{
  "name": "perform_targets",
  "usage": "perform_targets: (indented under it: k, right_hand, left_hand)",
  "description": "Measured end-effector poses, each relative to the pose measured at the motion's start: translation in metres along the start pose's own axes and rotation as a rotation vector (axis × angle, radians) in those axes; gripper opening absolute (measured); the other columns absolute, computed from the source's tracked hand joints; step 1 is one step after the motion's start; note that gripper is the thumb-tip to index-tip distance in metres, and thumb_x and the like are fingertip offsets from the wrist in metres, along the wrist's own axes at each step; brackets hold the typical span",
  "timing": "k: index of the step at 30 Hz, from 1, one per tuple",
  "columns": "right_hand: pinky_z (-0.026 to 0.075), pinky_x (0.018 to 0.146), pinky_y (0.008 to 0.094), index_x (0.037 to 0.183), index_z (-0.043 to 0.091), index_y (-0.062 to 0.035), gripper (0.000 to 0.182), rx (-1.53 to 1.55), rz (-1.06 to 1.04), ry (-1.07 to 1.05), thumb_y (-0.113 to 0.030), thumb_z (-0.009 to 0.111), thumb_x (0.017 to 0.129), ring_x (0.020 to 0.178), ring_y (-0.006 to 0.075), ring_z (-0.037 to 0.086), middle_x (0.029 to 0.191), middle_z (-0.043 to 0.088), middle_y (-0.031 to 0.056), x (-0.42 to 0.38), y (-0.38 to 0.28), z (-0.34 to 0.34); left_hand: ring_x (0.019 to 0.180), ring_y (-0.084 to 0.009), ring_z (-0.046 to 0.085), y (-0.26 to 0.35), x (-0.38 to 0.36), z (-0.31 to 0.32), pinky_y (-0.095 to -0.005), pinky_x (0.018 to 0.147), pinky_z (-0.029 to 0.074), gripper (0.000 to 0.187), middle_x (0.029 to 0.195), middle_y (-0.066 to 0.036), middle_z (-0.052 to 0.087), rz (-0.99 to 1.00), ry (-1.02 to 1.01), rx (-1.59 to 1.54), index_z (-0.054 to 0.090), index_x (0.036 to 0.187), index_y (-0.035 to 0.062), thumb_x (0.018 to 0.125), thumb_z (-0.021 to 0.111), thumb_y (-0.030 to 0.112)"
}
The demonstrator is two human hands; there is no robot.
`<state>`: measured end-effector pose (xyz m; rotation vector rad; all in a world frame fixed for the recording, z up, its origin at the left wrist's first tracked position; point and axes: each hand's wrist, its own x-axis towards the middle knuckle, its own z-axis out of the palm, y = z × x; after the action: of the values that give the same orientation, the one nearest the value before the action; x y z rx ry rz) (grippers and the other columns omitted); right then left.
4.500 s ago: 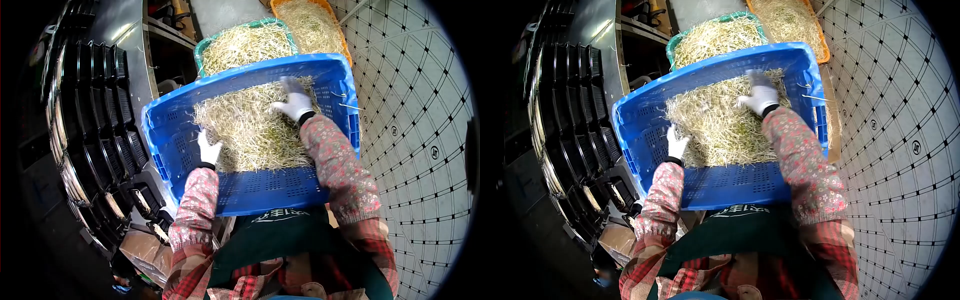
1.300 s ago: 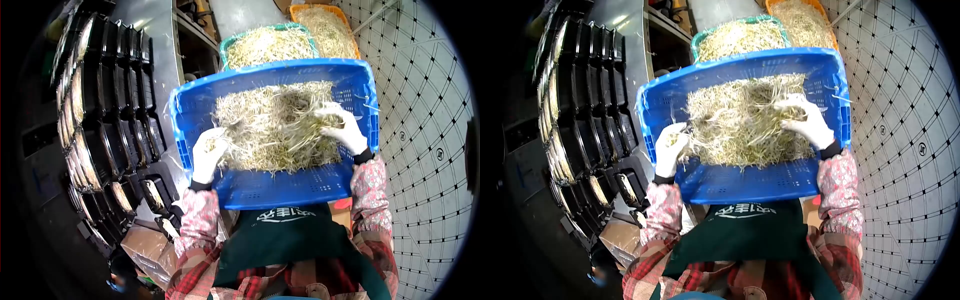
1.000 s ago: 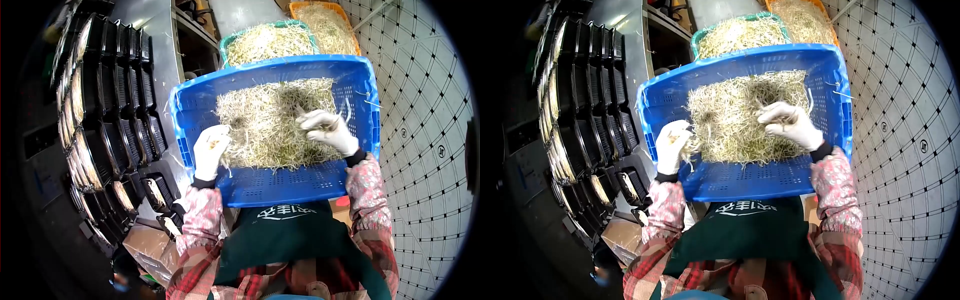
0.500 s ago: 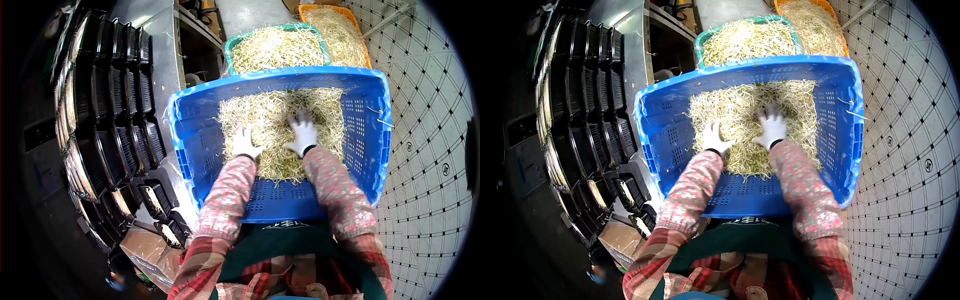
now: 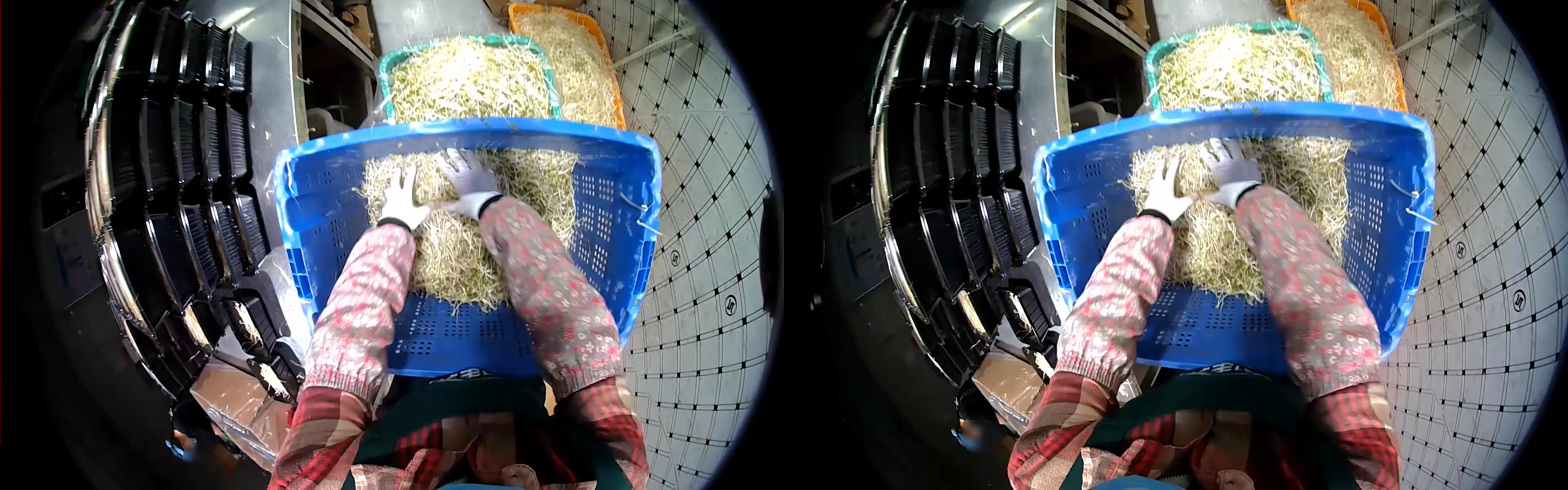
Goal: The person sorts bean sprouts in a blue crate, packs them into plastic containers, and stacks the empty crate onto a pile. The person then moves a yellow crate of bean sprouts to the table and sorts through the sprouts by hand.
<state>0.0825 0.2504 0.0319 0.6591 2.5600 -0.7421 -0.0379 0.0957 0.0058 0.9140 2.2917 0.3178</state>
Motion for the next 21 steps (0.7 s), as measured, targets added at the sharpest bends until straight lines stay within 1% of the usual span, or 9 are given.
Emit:
perform_targets:
  k: [2,4,6,8,12,16,18,19,21]
  right_hand:
    - [0.041,0.104,0.0542,0.149,0.035,-0.0196,0.089,-0.109,0.010,-0.228,-0.052,0.074,0.076,0.139,0.0325,0.033,0.157,0.030,0.0124,-0.016,-0.022,0.005]
    - [0.046,0.095,0.0481,0.138,0.049,-0.0116,0.065,-0.129,-0.231,-0.109,-0.042,0.068,0.083,0.127,0.0323,0.044,0.143,0.043,0.0137,-0.062,-0.016,0.063]
    - [0.045,0.093,0.0480,0.131,0.057,-0.0128,0.054,0.008,-0.464,-0.113,-0.032,0.068,0.082,0.123,0.0292,0.048,0.138,0.048,0.0131,-0.125,0.000,0.081]
    - [0.035,0.108,0.0568,0.140,0.048,-0.0167,0.064,0.040,-0.484,-0.214,-0.033,0.071,0.083,0.140,0.0341,0.034,0.149,0.039,0.0144,-0.160,0.020,0.061]
    - [0.027,0.112,0.0632,0.156,0.017,-0.0243,0.110,-0.012,-0.048,-0.117,-0.051,0.081,0.070,0.147,0.0418,0.018,0.161,0.014,0.0189,-0.134,0.031,0.035]
    - [0.034,0.107,0.0629,0.158,0.006,-0.0259,0.119,-0.052,-0.053,-0.245,-0.048,0.083,0.070,0.143,0.0438,0.025,0.161,0.009,0.0209,-0.078,-0.023,0.029]
    - [0.047,0.095,0.0577,0.155,0.023,-0.0234,0.098,-0.150,-0.186,-0.143,-0.034,0.078,0.075,0.136,0.0408,0.038,0.158,0.024,0.0173,-0.068,-0.044,0.055]
    - [0.050,0.089,0.0548,0.147,0.037,-0.0219,0.081,-0.080,-0.179,-0.085,-0.029,0.075,0.076,0.132,0.0394,0.042,0.154,0.032,0.0148,-0.061,-0.049,0.087]
    - [0.056,0.078,0.0458,0.119,0.065,-0.0163,0.041,0.073,-0.153,-0.099,-0.021,0.068,0.078,0.117,0.0339,0.057,0.133,0.055,0.0102,-0.056,-0.052,0.106]
  left_hand:
    - [0.132,-0.0425,0.040,0.010,-0.022,0.012,-0.0492,0.109,0.038,0.075,0.146,-0.023,0.038,-0.088,-0.131,0.026,0.042,0.143,0.0132,0.076,0.075,0.025]
    - [0.109,-0.0396,0.056,-0.014,-0.073,0.052,-0.0471,0.090,0.049,0.040,0.115,-0.021,0.056,0.188,-0.006,0.039,0.058,0.119,0.0085,0.080,0.066,0.013]
    - [0.104,-0.0378,0.061,-0.024,-0.137,0.047,-0.0441,0.092,0.051,0.036,0.116,-0.018,0.058,0.374,-0.183,0.003,0.061,0.116,0.0152,0.081,0.065,0.012]
    - [0.121,-0.0362,0.052,-0.022,-0.168,0.017,-0.0468,0.098,0.048,0.061,0.134,-0.017,0.051,0.330,-0.413,0.070,0.052,0.134,0.0192,0.077,0.072,0.016]
    - [0.143,-0.0496,0.019,-0.037,-0.130,0.012,-0.0515,0.116,0.028,0.134,0.160,-0.026,0.007,-0.080,-0.237,0.135,0.012,0.157,0.0187,0.051,0.093,0.037]
    - [0.143,-0.0505,0.014,-0.047,-0.113,0.059,-0.0556,0.118,0.017,0.137,0.157,-0.030,0.011,-0.012,-0.101,0.217,0.014,0.156,0.0120,0.050,0.090,0.052]
    - [0.143,-0.0472,0.017,-0.039,-0.113,0.078,-0.0558,0.117,0.017,0.128,0.156,-0.027,0.016,0.011,-0.073,-0.051,0.017,0.155,0.0114,0.056,0.088,0.049]
    - [0.135,-0.0431,0.035,-0.039,-0.116,0.084,-0.0514,0.113,0.029,0.100,0.144,-0.025,0.040,0.013,-0.002,0.068,0.037,0.147,0.0107,0.064,0.084,0.042]
    - [0.123,-0.0412,0.046,-0.045,-0.108,0.082,-0.0477,0.105,0.038,0.082,0.133,-0.024,0.048,-0.019,-0.089,-0.060,0.047,0.136,0.0113,0.067,0.083,0.036]
